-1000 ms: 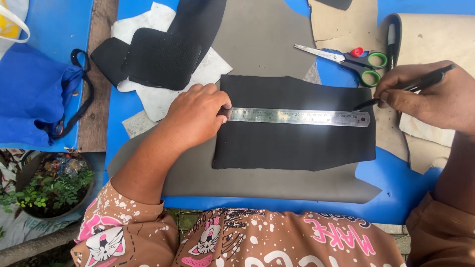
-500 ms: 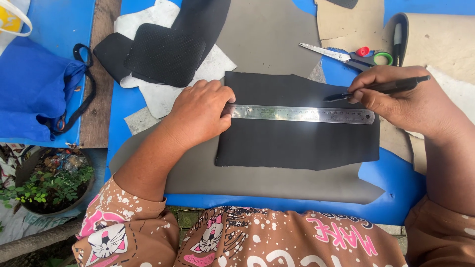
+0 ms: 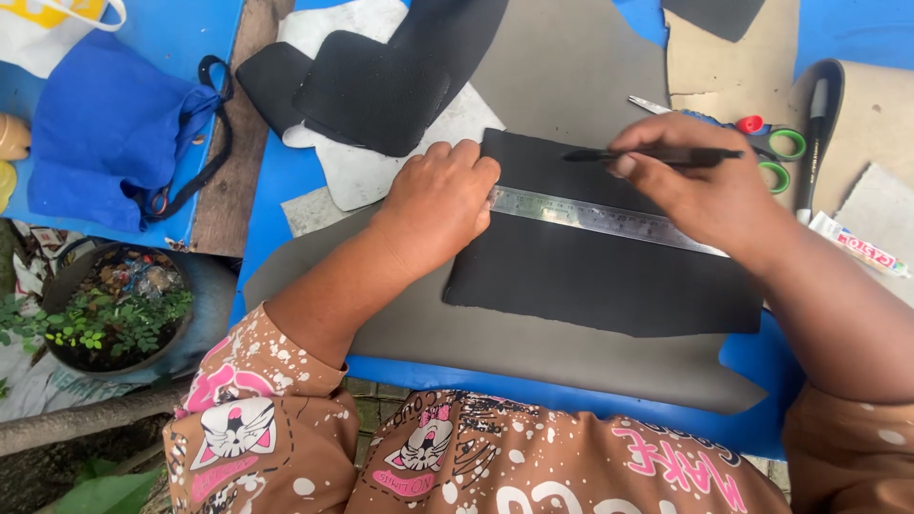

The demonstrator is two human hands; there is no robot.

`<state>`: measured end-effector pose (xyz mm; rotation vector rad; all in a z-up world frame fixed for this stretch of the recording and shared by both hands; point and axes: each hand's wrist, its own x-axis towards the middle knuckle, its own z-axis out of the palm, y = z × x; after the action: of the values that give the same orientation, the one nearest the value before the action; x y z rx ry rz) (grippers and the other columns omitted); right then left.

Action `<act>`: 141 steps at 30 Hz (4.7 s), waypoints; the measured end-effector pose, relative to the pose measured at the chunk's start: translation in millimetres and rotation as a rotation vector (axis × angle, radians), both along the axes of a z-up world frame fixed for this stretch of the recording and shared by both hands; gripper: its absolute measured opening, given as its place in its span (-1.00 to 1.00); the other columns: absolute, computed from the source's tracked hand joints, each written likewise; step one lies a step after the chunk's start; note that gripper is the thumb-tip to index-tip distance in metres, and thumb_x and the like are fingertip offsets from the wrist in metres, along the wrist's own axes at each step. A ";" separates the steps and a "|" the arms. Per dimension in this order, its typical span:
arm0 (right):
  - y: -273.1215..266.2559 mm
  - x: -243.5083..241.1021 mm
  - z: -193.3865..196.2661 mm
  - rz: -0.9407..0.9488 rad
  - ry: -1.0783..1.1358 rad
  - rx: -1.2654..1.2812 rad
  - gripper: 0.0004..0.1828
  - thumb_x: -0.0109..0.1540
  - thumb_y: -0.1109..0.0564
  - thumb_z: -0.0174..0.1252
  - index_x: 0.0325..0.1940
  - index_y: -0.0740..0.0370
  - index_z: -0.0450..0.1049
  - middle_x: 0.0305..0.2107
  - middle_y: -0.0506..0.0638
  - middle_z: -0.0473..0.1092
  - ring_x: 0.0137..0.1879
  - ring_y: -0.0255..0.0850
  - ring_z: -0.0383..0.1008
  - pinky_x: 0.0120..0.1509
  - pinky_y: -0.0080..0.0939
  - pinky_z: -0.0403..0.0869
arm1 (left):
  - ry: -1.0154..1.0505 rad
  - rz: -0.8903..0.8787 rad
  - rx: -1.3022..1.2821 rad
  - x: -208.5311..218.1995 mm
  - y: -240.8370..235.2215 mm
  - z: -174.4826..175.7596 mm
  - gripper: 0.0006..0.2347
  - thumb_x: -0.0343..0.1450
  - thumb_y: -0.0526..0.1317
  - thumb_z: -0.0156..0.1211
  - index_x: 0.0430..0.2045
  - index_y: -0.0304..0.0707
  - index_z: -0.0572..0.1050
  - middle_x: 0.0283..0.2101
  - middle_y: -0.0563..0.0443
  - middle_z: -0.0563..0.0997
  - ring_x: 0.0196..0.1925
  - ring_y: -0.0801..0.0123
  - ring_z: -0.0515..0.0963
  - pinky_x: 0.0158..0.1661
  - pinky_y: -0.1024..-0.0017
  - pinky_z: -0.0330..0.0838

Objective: Marking lines on leather pieces using a ruler and a marker for layout

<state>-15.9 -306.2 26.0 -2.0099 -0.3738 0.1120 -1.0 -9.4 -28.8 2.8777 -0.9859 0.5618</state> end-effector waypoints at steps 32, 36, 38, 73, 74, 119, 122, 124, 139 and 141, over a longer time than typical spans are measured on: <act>22.0 15.6 0.7 0.061 0.095 -0.113 -0.88 0.27 0.20 0.15 -0.18 0.16 0.60 -0.45 -0.02 0.54 -0.27 -0.30 0.45 -0.14 -0.29 0.34 | 0.132 -0.108 0.177 -70.0 -47.1 15.5 -0.20 0.25 0.53 0.04 0.05 -0.21 0.47 0.01 -0.18 0.41 -0.06 0.01 0.42 -0.46 0.36 0.41; -10.1 7.3 8.2 0.112 0.105 -0.176 -0.81 0.38 0.16 0.07 -0.24 0.20 0.58 -0.39 -0.10 0.51 -0.23 -0.32 0.43 -0.05 -0.30 0.37 | 0.001 -0.035 0.197 -70.4 -47.6 19.5 -0.24 0.17 0.64 0.11 -0.15 -0.04 0.49 -0.09 0.08 0.44 -0.23 0.28 0.38 -0.50 0.49 0.32; -4.6 5.7 1.3 0.092 0.093 -0.124 -0.84 0.38 0.15 0.09 -0.18 0.20 0.57 -0.36 -0.10 0.53 -0.20 -0.34 0.44 -0.02 -0.32 0.38 | 0.035 -0.046 0.197 -68.1 -47.4 21.4 -0.26 0.18 0.62 0.13 -0.14 -0.03 0.48 -0.11 0.08 0.43 -0.22 0.27 0.38 -0.50 0.48 0.35; -141.3 -58.6 8.8 -0.250 0.126 -0.415 -0.88 0.27 0.30 0.18 -0.19 0.21 0.62 -0.34 -0.03 0.52 -0.23 -0.26 0.47 -0.07 -0.27 0.38 | 0.054 -0.093 0.203 -60.8 -44.1 22.8 -0.35 0.24 0.44 0.27 0.11 0.16 0.49 -0.02 0.07 0.47 -0.19 0.22 0.43 -0.49 0.35 0.47; -142.2 -59.3 10.2 -0.257 0.124 -0.453 -0.89 0.27 0.27 0.18 -0.21 0.21 0.62 -0.37 -0.03 0.51 -0.26 -0.25 0.45 -0.09 -0.25 0.37 | 0.054 -0.092 0.207 -60.4 -44.2 23.0 -0.35 0.24 0.44 0.26 0.11 0.16 0.49 -0.01 0.06 0.48 -0.19 0.22 0.43 -0.49 0.36 0.47; 44.3 -31.9 -7.6 0.170 -0.243 0.057 -0.90 0.25 0.20 0.27 -0.16 0.21 0.61 -0.49 0.15 0.53 -0.38 0.14 0.55 -0.24 0.05 0.46 | 0.470 -0.186 -0.151 1.1 9.7 33.4 -0.78 0.40 -0.42 0.07 -0.22 -0.24 0.67 -0.26 -0.05 0.52 -0.22 0.06 0.53 -0.23 0.25 0.50; 68.6 -25.5 -13.1 0.220 -0.290 0.067 -0.89 0.28 0.22 0.25 -0.12 0.23 0.60 -0.47 0.16 0.54 -0.31 0.17 0.59 -0.15 0.07 0.49 | 0.535 -0.188 -0.176 6.4 10.6 37.9 -0.76 0.41 -0.46 0.04 -0.23 -0.27 0.68 -0.25 -0.04 0.55 -0.21 0.10 0.55 -0.19 0.24 0.52; 78.3 -23.3 -14.0 0.243 -0.303 0.060 -0.88 0.27 0.24 0.25 -0.11 0.25 0.60 -0.47 0.19 0.54 -0.29 0.21 0.60 -0.11 0.10 0.50 | 0.560 -0.189 -0.187 8.4 10.9 40.6 -0.76 0.42 -0.46 0.03 -0.23 -0.28 0.68 -0.25 -0.04 0.57 -0.21 0.12 0.56 -0.18 0.24 0.53; -42.9 -46.8 3.3 0.307 -0.400 -0.254 -0.69 0.32 -0.05 0.04 -0.15 0.21 0.53 -0.27 -0.01 0.57 -0.19 -0.04 0.60 0.03 0.00 0.50 | 0.592 -0.134 -0.114 13.1 8.1 12.6 -0.79 0.33 -0.43 0.19 -0.32 0.01 0.61 -0.20 0.15 0.46 -0.18 0.07 0.43 -0.30 0.12 0.43; -59.8 -56.3 6.5 0.227 -0.338 -0.261 -0.90 0.27 0.19 0.16 -0.18 0.25 0.54 -0.28 0.02 0.57 -0.24 -0.04 0.59 -0.05 -0.05 0.47 | 0.591 -0.118 -0.095 11.7 7.4 15.5 -0.80 0.33 -0.44 0.16 -0.39 0.01 0.57 -0.21 0.15 0.45 -0.19 0.08 0.42 -0.31 0.14 0.42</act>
<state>-72.1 -366.0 32.5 -2.2412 -0.8401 -0.0411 10.7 -1.9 -13.3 2.6150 -0.9726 -0.2377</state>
